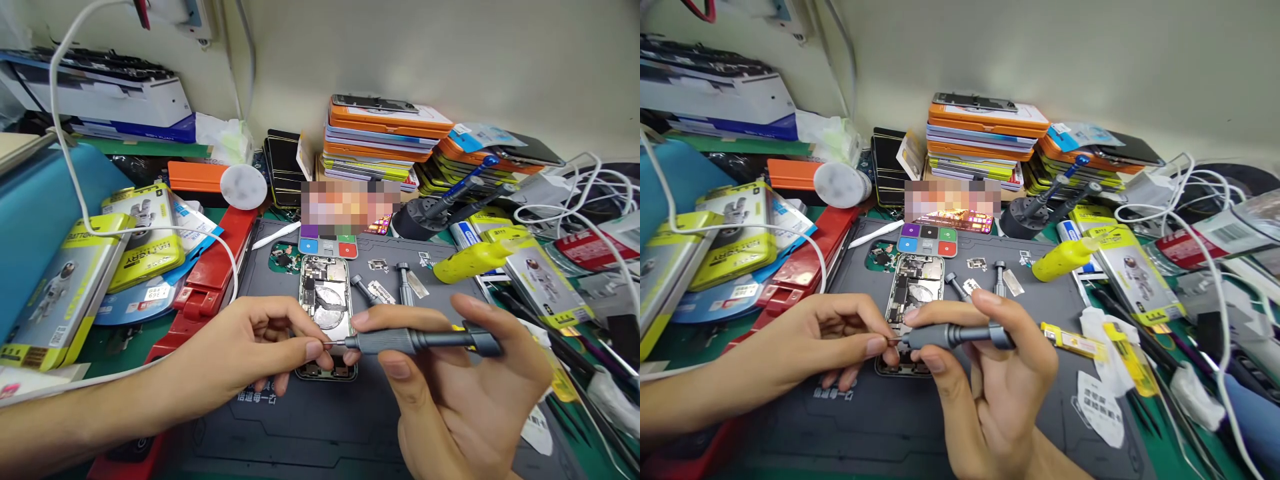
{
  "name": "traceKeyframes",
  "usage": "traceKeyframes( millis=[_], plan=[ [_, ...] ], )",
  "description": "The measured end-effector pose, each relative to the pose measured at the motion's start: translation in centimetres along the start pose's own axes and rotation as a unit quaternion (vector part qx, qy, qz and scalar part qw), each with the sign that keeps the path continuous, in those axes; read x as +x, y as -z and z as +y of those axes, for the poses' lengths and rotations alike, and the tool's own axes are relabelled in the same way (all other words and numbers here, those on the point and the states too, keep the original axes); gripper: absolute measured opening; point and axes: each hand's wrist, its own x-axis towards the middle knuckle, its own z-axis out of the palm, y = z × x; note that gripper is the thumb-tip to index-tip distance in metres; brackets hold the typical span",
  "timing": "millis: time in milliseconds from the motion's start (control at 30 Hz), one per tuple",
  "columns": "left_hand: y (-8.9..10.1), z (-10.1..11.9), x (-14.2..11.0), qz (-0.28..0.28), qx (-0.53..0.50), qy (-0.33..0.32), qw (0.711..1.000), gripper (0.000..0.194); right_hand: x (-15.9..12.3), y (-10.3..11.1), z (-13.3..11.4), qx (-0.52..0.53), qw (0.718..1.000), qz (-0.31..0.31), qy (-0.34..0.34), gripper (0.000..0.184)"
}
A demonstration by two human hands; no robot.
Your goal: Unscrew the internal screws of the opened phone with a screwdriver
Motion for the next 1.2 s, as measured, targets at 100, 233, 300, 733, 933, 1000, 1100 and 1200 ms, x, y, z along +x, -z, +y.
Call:
traceKeyframes(
  millis=[100,233,300,733,933,1000,1100,1200],
  plan=[
    [0.1,-0.1,0.0,-0.004,-0.01,-0.006,1.0,0.036,-0.1,-0.2,-0.1,0.027,0.999,0.01,-0.036,0.064],
    [0.0,-0.1,0.1,-0.019,-0.035,-0.016,0.999,0.031,-0.5,-0.3,-0.4,0.078,0.991,0.013,-0.107,0.063],
    [0.0,0.0,0.2,-0.023,-0.055,-0.02,0.998,0.026,-0.5,-0.3,-0.4,0.092,0.988,0.017,-0.126,0.058],
    [0.1,0.1,0.2,-0.029,-0.07,-0.018,0.997,0.02,-0.2,-0.2,0.1,0.11,0.977,0.022,-0.184,0.039],
    [0.1,0.1,0.3,-0.031,-0.072,-0.023,0.997,0.023,0.3,-0.1,0.3,0.148,0.97,0.007,-0.191,0.035],
    [0.0,0.2,0.3,-0.028,-0.066,-0.018,0.997,0.025,0.3,-0.1,0.3,0.164,0.968,0.006,-0.192,0.034],
    [-0.1,0.3,0.3,-0.021,-0.055,-0.005,0.998,0.028,0.4,-0.1,0.4,0.183,0.96,0.009,-0.21,0.035],
    [-0.1,0.3,0.3,-0.026,-0.042,-0.005,0.999,0.032,0.5,0.2,0.6,0.221,0.943,0.004,-0.25,0.038]
  ],
)
